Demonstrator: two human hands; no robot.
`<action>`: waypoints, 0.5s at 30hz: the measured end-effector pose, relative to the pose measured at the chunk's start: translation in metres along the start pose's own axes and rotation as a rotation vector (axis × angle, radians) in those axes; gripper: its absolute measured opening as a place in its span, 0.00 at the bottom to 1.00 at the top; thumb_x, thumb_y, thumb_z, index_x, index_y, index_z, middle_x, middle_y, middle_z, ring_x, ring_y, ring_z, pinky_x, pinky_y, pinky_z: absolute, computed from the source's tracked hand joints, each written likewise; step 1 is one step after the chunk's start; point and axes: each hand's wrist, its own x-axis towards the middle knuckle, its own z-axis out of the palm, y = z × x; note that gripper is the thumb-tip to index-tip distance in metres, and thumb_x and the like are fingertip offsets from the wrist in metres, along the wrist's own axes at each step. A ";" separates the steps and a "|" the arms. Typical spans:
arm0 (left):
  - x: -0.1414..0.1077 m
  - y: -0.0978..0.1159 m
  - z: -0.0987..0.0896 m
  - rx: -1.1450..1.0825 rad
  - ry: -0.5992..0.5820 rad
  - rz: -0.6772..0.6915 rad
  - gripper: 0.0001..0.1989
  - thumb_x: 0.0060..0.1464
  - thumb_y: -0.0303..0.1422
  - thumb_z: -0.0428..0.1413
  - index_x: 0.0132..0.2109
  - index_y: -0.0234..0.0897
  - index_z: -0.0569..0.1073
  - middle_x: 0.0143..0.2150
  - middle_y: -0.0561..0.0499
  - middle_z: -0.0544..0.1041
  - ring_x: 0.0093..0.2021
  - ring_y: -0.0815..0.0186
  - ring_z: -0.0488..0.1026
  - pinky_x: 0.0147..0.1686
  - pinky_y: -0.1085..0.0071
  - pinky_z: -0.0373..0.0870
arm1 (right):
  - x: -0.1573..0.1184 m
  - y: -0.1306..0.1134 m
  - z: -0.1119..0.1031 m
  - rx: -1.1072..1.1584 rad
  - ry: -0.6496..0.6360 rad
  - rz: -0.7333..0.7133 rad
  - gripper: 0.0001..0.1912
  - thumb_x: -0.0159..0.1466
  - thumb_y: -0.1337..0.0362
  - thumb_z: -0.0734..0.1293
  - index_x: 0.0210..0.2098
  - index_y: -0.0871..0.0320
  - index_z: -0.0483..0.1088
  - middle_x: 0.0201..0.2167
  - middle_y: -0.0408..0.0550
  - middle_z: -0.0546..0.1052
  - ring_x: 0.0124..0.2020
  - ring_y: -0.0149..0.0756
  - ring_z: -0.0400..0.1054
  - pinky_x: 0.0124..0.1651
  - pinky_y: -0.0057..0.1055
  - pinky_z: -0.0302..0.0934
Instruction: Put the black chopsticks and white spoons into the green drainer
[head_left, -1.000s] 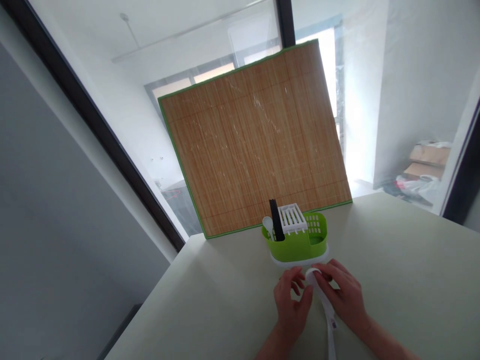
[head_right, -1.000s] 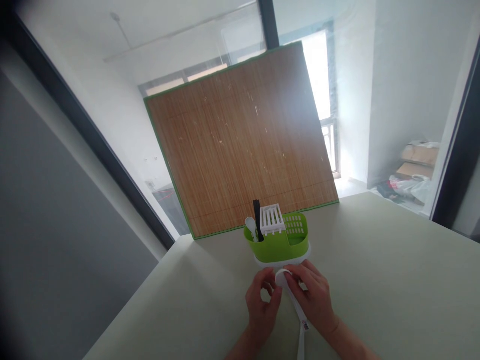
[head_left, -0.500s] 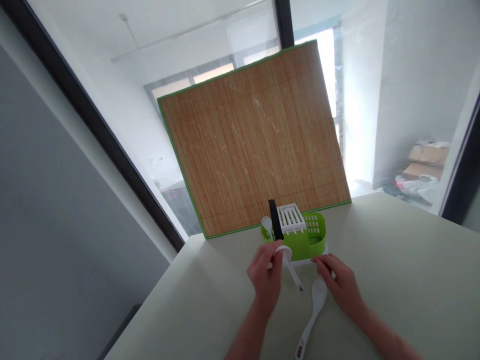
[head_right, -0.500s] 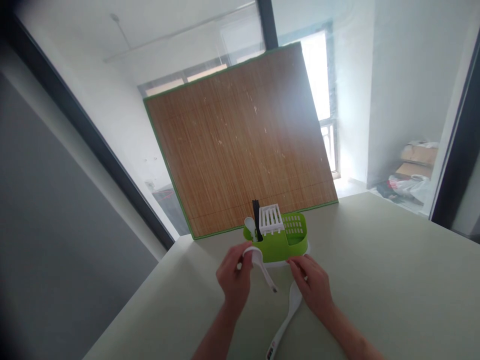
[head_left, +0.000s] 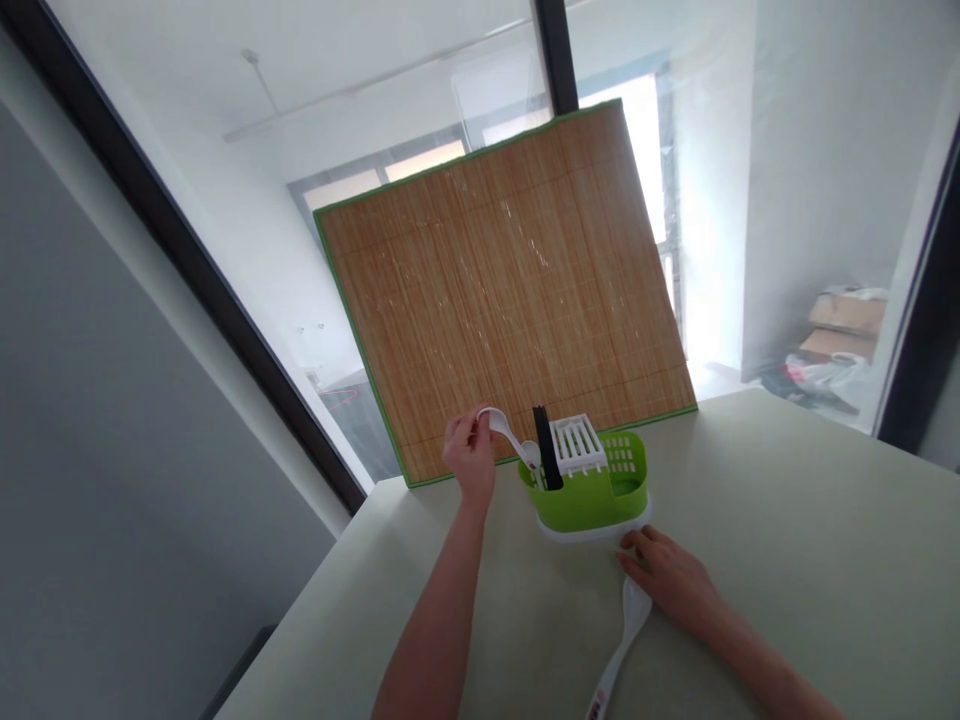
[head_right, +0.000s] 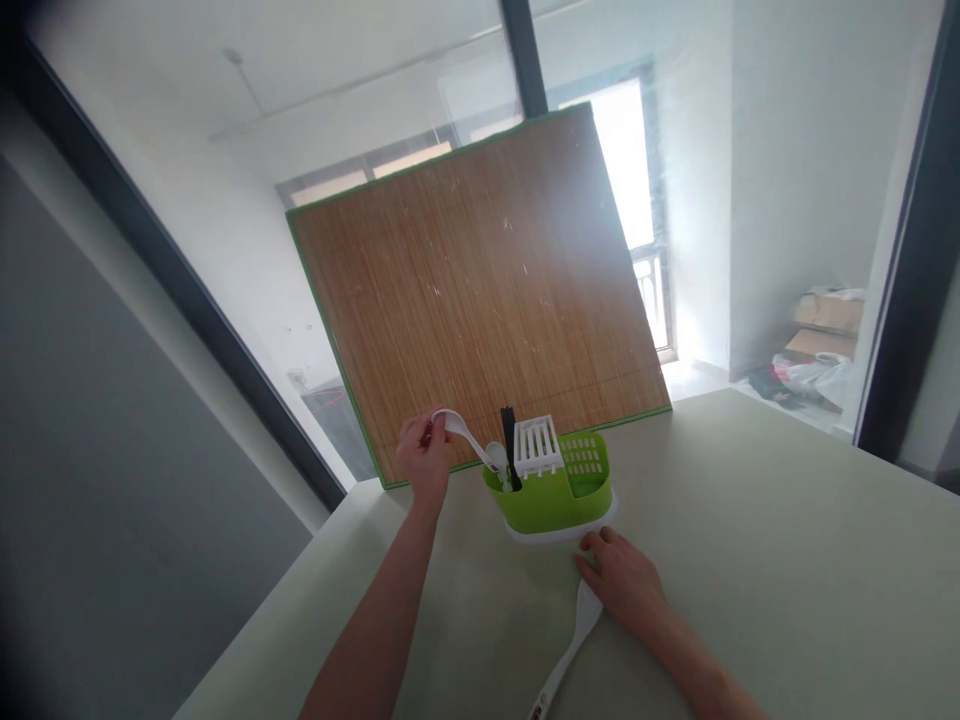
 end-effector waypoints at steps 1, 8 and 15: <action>0.000 -0.002 0.001 0.004 0.002 0.004 0.14 0.56 0.41 0.53 0.43 0.38 0.77 0.38 0.50 0.72 0.24 0.75 0.69 0.25 0.77 0.69 | 0.000 0.000 0.000 -0.003 -0.007 0.002 0.13 0.65 0.58 0.56 0.40 0.55 0.69 0.39 0.49 0.74 0.42 0.41 0.70 0.38 0.33 0.58; -0.024 -0.032 0.013 0.183 -0.237 -0.035 0.16 0.59 0.41 0.49 0.44 0.38 0.76 0.38 0.49 0.73 0.28 0.72 0.72 0.30 0.74 0.70 | -0.001 -0.001 0.000 -0.030 -0.044 0.013 0.15 0.65 0.55 0.56 0.37 0.54 0.70 0.39 0.49 0.74 0.42 0.42 0.70 0.36 0.33 0.57; -0.041 -0.048 0.022 0.406 -0.437 -0.083 0.14 0.58 0.39 0.50 0.42 0.40 0.78 0.36 0.49 0.74 0.33 0.68 0.72 0.34 0.72 0.66 | -0.002 -0.001 -0.001 -0.055 -0.069 0.010 0.17 0.66 0.54 0.54 0.36 0.54 0.71 0.37 0.49 0.74 0.40 0.42 0.71 0.34 0.32 0.56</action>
